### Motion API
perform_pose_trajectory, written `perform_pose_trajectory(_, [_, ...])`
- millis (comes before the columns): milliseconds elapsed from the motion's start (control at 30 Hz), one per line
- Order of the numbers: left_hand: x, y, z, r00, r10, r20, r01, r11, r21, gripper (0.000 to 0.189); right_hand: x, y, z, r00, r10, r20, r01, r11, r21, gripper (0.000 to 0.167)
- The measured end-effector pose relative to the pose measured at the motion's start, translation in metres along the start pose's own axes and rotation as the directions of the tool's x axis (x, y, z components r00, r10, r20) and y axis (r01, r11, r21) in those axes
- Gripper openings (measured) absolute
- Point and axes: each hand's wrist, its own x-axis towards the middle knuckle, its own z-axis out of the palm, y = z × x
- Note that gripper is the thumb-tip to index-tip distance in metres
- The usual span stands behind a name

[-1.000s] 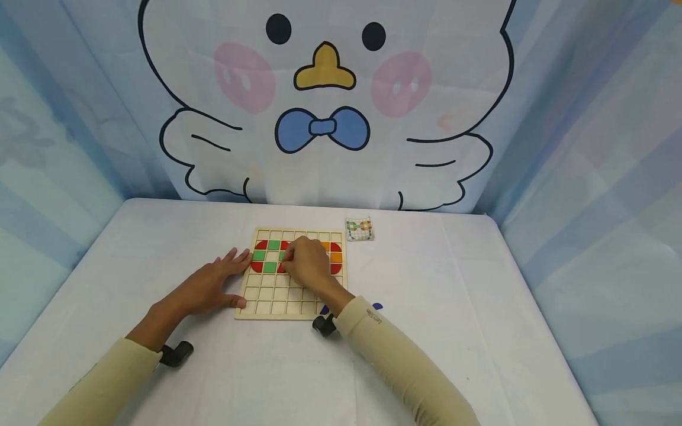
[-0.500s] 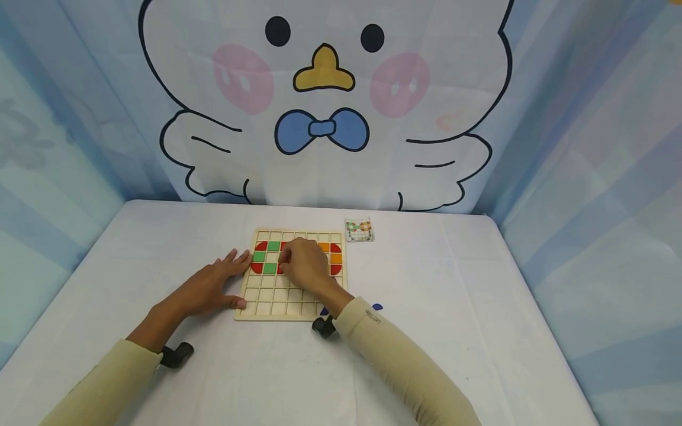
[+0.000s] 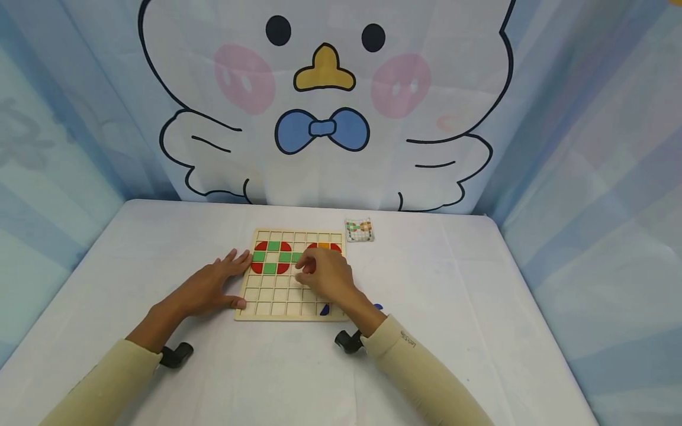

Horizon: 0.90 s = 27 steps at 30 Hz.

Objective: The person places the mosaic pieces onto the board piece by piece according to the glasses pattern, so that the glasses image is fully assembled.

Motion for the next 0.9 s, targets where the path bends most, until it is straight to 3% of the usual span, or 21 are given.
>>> perform_pose_trajectory(900, [0.0,-0.001,0.0,1.0,0.014,-0.001,-0.014,1.0,0.005,0.11,-0.052,0.056,-0.039,0.983,0.185,-0.014,-0.186,0.982,-0.032,0.013])
